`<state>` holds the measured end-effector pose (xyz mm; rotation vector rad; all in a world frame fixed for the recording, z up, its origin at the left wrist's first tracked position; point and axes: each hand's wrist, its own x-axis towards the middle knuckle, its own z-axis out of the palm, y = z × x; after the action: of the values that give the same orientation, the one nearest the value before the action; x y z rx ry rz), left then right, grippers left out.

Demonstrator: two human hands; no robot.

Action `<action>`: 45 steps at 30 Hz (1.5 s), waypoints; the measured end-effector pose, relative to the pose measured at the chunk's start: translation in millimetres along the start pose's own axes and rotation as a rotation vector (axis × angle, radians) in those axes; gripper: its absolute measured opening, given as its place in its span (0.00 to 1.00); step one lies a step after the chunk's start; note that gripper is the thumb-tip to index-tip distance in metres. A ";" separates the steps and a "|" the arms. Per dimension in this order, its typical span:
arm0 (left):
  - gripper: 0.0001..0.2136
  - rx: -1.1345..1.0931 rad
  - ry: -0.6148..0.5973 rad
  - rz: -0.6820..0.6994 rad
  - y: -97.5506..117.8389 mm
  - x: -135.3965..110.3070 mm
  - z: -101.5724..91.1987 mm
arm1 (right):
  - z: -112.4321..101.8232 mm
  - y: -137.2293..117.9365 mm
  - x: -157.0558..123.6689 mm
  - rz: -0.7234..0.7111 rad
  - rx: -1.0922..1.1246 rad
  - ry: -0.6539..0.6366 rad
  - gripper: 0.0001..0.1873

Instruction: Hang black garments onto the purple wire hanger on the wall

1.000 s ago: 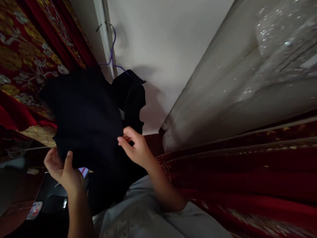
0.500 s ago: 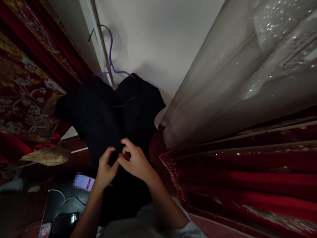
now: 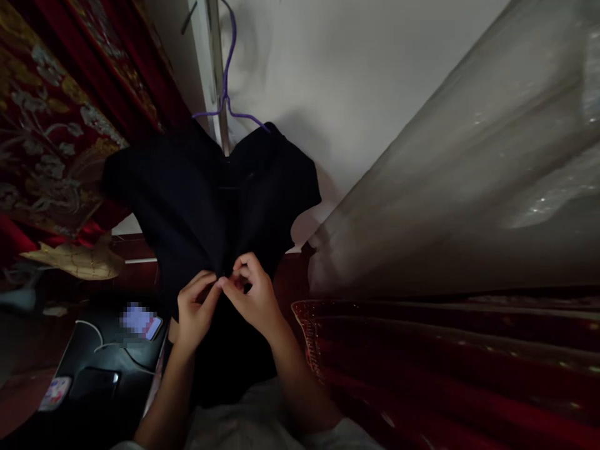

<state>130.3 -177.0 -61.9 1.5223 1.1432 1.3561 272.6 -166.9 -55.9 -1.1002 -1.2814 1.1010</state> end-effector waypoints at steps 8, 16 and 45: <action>0.09 0.016 0.021 -0.050 20.1 -27.0 29.4 | -30.6 0.6 -22.1 0.018 -0.014 -0.060 0.09; 0.06 0.042 0.034 -0.059 21.5 -30.4 26.3 | -30.0 -0.6 -19.2 0.040 -0.038 -0.165 0.12; 0.05 0.244 -0.134 0.035 17.5 -18.2 49.5 | -39.3 -134.4 124.7 0.013 0.337 -0.026 0.20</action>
<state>181.0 -198.9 -56.6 1.7854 1.2361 1.1502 310.9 -63.3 95.6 -0.8432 -1.0608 1.2901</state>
